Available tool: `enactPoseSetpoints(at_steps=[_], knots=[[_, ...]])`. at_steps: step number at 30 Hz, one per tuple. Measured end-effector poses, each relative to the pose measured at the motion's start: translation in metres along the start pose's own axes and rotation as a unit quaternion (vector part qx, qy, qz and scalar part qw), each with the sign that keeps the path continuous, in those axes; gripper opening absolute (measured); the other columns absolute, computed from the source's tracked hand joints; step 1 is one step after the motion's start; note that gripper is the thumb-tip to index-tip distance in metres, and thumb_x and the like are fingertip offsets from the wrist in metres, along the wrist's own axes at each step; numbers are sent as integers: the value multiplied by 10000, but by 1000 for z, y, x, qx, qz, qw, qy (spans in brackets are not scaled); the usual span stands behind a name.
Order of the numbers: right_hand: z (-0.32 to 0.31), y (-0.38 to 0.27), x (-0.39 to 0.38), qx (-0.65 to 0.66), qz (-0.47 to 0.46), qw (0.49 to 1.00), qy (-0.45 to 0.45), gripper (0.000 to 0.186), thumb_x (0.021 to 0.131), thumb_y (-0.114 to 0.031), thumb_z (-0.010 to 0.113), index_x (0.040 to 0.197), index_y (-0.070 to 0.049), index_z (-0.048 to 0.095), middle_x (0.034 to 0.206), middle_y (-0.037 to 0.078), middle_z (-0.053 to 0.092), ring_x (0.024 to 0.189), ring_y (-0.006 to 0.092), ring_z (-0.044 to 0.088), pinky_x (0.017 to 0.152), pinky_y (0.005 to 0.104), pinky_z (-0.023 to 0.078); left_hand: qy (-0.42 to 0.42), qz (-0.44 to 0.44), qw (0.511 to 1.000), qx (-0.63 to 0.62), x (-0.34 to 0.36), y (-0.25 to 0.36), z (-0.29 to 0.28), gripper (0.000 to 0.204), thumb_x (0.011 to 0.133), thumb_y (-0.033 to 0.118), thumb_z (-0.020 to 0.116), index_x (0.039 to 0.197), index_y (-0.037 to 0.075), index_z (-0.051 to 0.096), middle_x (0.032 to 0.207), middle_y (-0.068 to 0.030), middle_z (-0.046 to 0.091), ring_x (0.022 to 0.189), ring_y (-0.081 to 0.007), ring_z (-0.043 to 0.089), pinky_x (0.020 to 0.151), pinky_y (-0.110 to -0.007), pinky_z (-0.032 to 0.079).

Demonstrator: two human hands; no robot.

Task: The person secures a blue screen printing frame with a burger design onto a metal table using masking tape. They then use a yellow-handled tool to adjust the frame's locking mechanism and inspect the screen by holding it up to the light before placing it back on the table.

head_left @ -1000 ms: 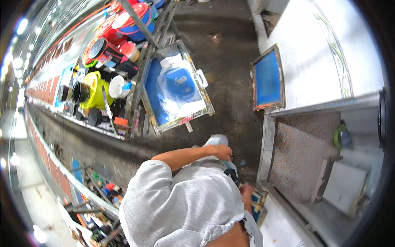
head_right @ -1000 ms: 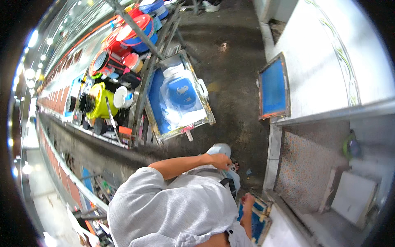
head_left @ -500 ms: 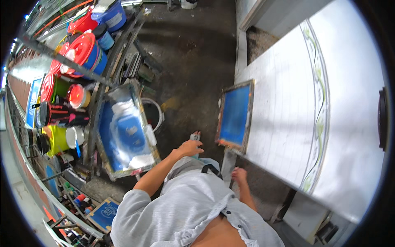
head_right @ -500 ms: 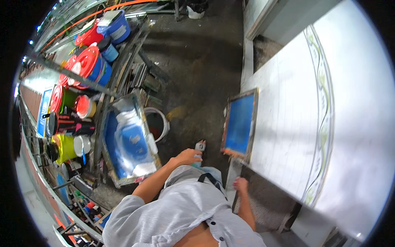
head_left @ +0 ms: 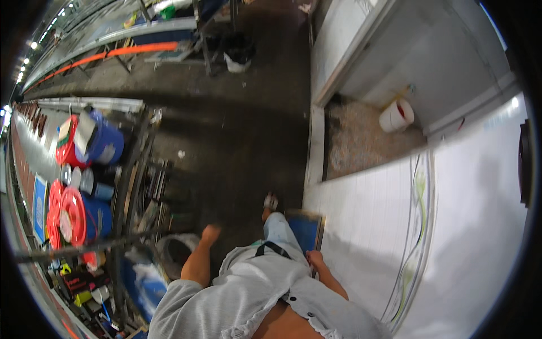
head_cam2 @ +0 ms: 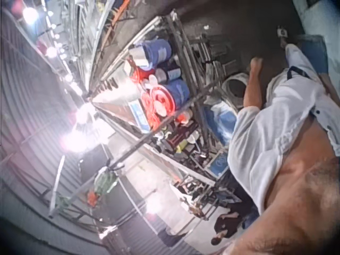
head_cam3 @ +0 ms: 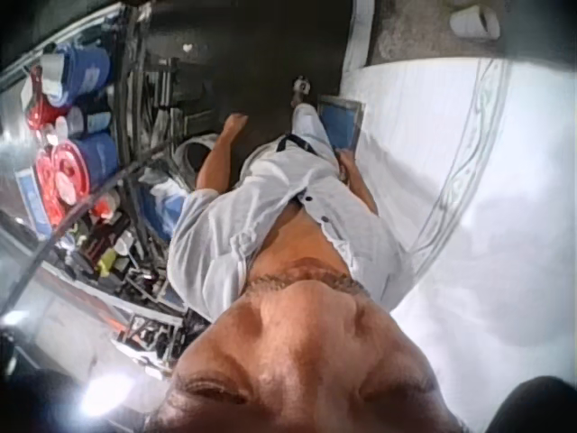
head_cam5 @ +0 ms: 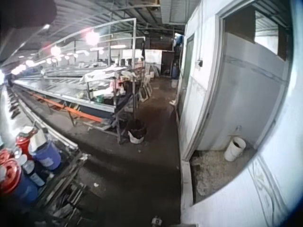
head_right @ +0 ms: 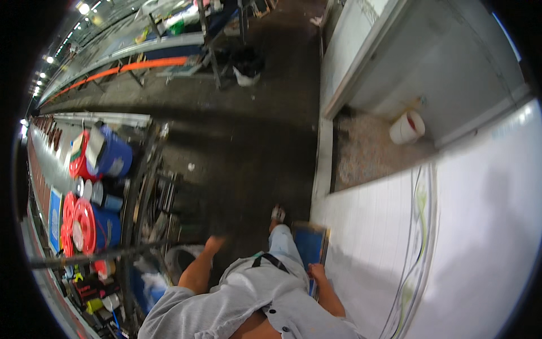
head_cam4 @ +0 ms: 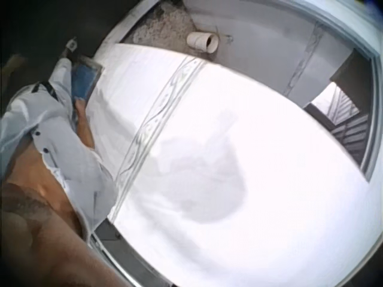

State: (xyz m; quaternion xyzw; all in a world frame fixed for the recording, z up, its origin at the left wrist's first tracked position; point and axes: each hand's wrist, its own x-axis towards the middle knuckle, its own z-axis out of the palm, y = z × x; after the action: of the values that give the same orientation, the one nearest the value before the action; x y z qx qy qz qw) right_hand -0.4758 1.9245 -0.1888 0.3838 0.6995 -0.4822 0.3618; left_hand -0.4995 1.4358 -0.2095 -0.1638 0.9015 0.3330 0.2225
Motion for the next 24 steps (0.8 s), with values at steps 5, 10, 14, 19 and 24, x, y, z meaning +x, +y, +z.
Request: enactPoseSetpoints(at_steps=[5,10,14,19,24], knots=[[-39,-162,131,62,-32,997,41,242,923,-243,599,948,-4,630,734,97,641,596,189,621,496,312,507,-92,-229,969,-21,66,24,-33,317,862,363,611,958,81,722,876,-103,712,791,-245,680,679,-381,546],[-55,-403,214,-26,-111,992,-45,248,935,-271,596,977,-28,623,786,76,653,645,177,639,544,307,508,-102,-276,919,-262,192,116,-66,278,824,300,684,936,50,736,818,-72,707,727,-171,669,608,-324,543],[-59,-576,298,-110,-137,984,-42,247,934,-271,601,989,-31,625,788,63,652,670,171,637,568,310,508,-156,-167,967,-113,338,183,-95,333,843,312,651,1020,40,727,999,-142,717,932,-285,688,810,-392,549],[-68,-746,343,-64,-115,991,-12,256,934,-267,598,1018,-27,632,813,76,656,692,178,642,593,327,522,-167,14,980,104,543,220,-142,275,844,277,610,997,87,736,1089,-161,689,996,-347,660,884,-420,531],[-71,-884,398,-87,-76,993,-30,244,920,-232,581,1047,-32,640,857,113,686,704,206,684,578,330,530,-24,153,988,20,771,343,-264,209,809,240,661,913,73,732,923,-117,713,798,-311,684,754,-393,548]])
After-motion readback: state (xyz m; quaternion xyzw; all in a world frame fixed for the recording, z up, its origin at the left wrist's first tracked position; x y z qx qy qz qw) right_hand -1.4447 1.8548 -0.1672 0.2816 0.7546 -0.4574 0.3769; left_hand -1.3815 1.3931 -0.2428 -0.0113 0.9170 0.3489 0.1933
